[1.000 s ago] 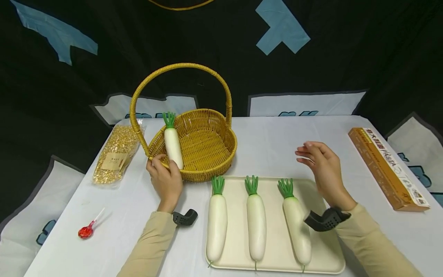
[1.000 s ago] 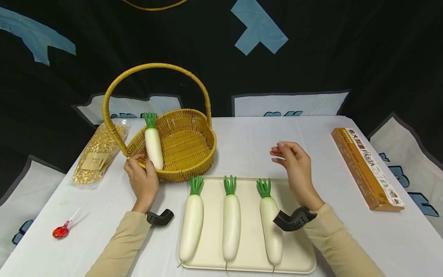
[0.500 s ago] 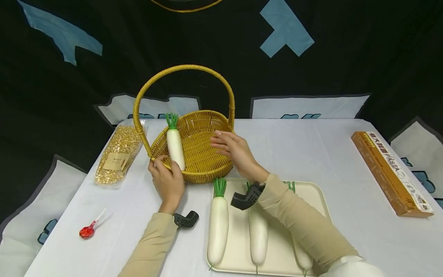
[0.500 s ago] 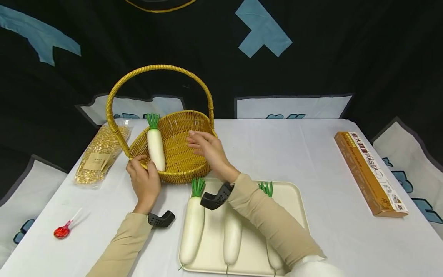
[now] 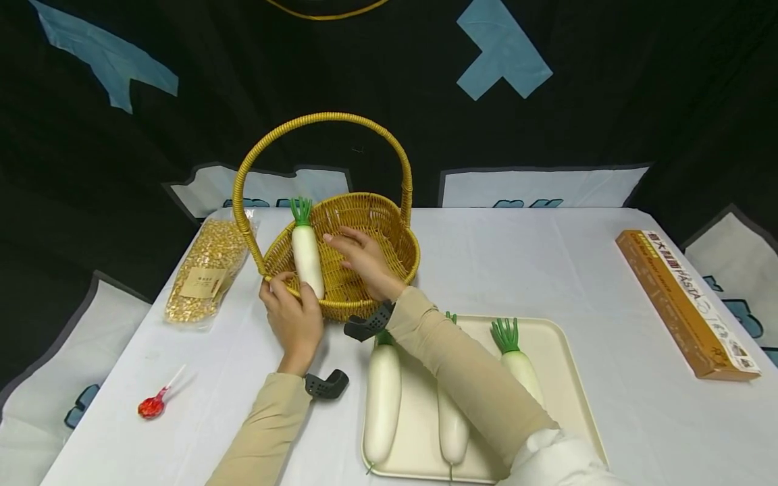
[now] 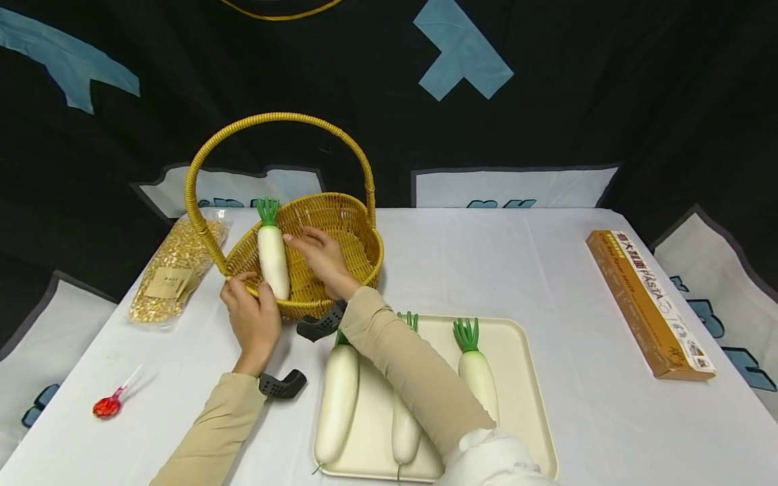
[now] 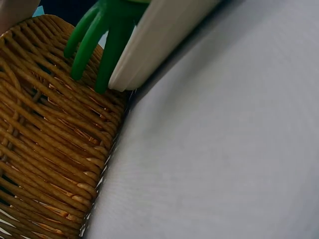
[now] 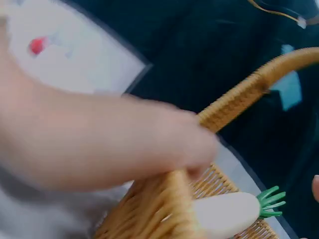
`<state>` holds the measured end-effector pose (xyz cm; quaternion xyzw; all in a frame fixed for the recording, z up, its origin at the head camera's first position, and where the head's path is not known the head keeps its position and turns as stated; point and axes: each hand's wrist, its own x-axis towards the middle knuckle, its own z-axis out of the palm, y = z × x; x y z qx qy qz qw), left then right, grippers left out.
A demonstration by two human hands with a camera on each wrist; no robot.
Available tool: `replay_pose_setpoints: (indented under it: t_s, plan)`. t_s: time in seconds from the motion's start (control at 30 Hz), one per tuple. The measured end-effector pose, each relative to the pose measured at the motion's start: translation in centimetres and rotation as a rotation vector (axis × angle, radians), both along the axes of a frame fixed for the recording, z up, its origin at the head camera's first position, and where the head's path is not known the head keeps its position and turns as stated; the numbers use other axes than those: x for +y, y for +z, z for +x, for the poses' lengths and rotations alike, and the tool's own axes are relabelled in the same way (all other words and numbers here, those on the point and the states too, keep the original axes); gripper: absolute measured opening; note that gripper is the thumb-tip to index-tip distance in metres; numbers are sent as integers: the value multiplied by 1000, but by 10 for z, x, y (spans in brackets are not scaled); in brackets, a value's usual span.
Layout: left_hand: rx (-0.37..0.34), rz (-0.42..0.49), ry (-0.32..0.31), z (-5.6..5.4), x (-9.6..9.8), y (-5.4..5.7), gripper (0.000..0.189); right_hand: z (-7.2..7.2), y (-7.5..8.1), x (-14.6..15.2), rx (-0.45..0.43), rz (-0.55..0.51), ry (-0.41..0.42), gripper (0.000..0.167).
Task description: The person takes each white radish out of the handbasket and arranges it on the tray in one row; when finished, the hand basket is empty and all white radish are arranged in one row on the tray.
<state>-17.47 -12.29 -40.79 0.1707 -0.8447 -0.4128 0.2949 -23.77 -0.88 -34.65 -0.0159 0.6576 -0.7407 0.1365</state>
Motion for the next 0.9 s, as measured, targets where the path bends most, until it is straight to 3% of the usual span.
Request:
replay_pose_setpoints:
  t_s: [0.13,0.33,0.57,0.73,0.9]
  plan:
    - [12,-4,3,0,0,1,33,-5,-5,-4,18,157,42,78]
    - [27,-7,17,-1,0,2,32,-4,-10,-10,120,460,208,98]
    - [31,-2,16,-1,0,1,32,-2,-13,-14,255,703,330,100]
    - [36,-7,21,-1,0,0,32,0,-14,-19,400,885,399,100]
    - [32,-6,17,-1,0,0,32,0,-16,-20,447,943,406,98]
